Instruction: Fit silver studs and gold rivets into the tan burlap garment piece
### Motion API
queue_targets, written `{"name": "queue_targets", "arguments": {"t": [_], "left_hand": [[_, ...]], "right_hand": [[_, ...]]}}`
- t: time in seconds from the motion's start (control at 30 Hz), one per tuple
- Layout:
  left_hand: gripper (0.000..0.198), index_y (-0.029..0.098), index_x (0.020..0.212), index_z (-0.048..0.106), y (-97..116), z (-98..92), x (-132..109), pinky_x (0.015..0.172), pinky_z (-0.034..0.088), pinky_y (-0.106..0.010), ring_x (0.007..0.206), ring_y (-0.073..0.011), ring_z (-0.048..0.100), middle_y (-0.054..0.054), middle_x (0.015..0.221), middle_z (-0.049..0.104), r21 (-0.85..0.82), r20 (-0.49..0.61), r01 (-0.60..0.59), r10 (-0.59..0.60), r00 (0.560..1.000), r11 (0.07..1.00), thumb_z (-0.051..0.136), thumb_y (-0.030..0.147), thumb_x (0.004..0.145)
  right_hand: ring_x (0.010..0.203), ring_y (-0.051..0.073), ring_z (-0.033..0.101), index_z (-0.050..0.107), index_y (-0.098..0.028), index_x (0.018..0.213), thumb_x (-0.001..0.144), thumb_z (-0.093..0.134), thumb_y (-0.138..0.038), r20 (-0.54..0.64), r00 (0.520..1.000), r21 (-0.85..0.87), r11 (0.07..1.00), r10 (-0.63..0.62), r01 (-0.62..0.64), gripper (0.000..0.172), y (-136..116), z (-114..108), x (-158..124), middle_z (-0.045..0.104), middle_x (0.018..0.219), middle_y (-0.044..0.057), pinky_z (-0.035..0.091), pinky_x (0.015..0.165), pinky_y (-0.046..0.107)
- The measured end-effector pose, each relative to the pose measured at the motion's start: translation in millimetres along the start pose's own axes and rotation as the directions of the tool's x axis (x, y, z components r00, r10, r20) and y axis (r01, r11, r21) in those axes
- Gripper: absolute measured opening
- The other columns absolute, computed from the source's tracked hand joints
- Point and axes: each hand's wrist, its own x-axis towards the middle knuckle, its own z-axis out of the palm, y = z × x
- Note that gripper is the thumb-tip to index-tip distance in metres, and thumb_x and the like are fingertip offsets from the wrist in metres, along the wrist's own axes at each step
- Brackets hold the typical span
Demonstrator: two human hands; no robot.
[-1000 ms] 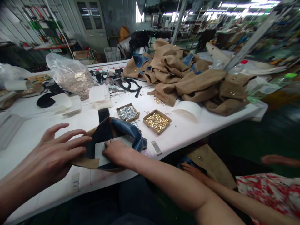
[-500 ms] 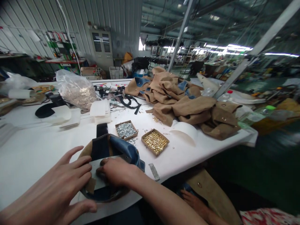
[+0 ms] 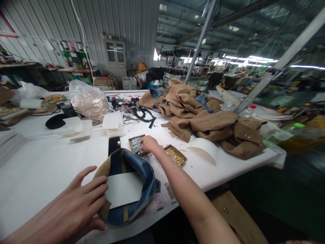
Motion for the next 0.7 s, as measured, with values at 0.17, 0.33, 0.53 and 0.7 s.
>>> {"name": "queue_targets", "arguments": {"t": [0.17, 0.33, 0.53, 0.7], "left_hand": [[0.035, 0.026, 0.104, 0.071, -3.0, -0.3, -6.2, 0.146, -0.005, -0.047, 0.125, -0.027, 0.068, 0.001, 0.111, 0.075, -0.005, 0.01, 0.027, -0.027, 1.0, 1.0, 0.089, 0.056, 0.101], [0.039, 0.025, 0.1, 0.068, -6.3, 4.2, -7.6, 0.145, -0.007, -0.047, 0.12, -0.0272, 0.068, 0.0, 0.105, 0.074, 0.027, 0.022, 0.015, -0.016, 1.0, 1.0, 0.091, 0.056, 0.099], [0.036, 0.025, 0.099, 0.066, -9.1, 13.7, -11.0, 0.145, -0.005, -0.05, 0.122, -0.0269, 0.067, 0.0, 0.106, 0.074, 0.003, 0.0, 0.015, -0.015, 1.0, 1.0, 0.086, 0.055, 0.104], [0.032, 0.025, 0.099, 0.066, -7.0, 9.7, -10.6, 0.144, -0.002, -0.05, 0.121, -0.0267, 0.068, 0.0, 0.104, 0.074, 0.005, -0.007, 0.01, -0.01, 1.0, 1.0, 0.088, 0.048, 0.104]], "right_hand": [[0.102, 0.026, 0.077, 0.093, -0.02, 0.104, 0.093, 0.098, -0.015, -0.043, 0.999, 0.056, 0.998, 0.014, -0.012, 0.013, 12.2, 20.6, 7.9, 0.084, 0.104, 0.009, 0.052, 0.087, 0.028], [0.096, 0.022, 0.075, 0.092, -0.018, 0.103, 0.097, 0.092, -0.011, -0.119, 0.992, 0.247, 0.969, 0.032, -0.001, 0.009, 23.1, 19.2, 9.8, 0.083, 0.097, 0.006, 0.053, 0.09, 0.027], [0.071, 0.019, 0.071, 0.088, -0.01, 0.114, 0.105, 0.083, -0.014, -0.082, 0.988, 0.584, 0.809, 0.133, -0.06, 0.01, 27.4, 23.8, 4.9, 0.078, 0.082, 0.006, 0.057, 0.067, 0.025], [0.065, 0.016, 0.062, 0.085, -0.007, 0.112, 0.113, 0.069, -0.015, -0.013, 0.98, 0.783, 0.611, 0.201, -0.115, 0.018, 24.6, 24.6, -4.4, 0.073, 0.079, 0.005, 0.054, 0.057, 0.021]]}}
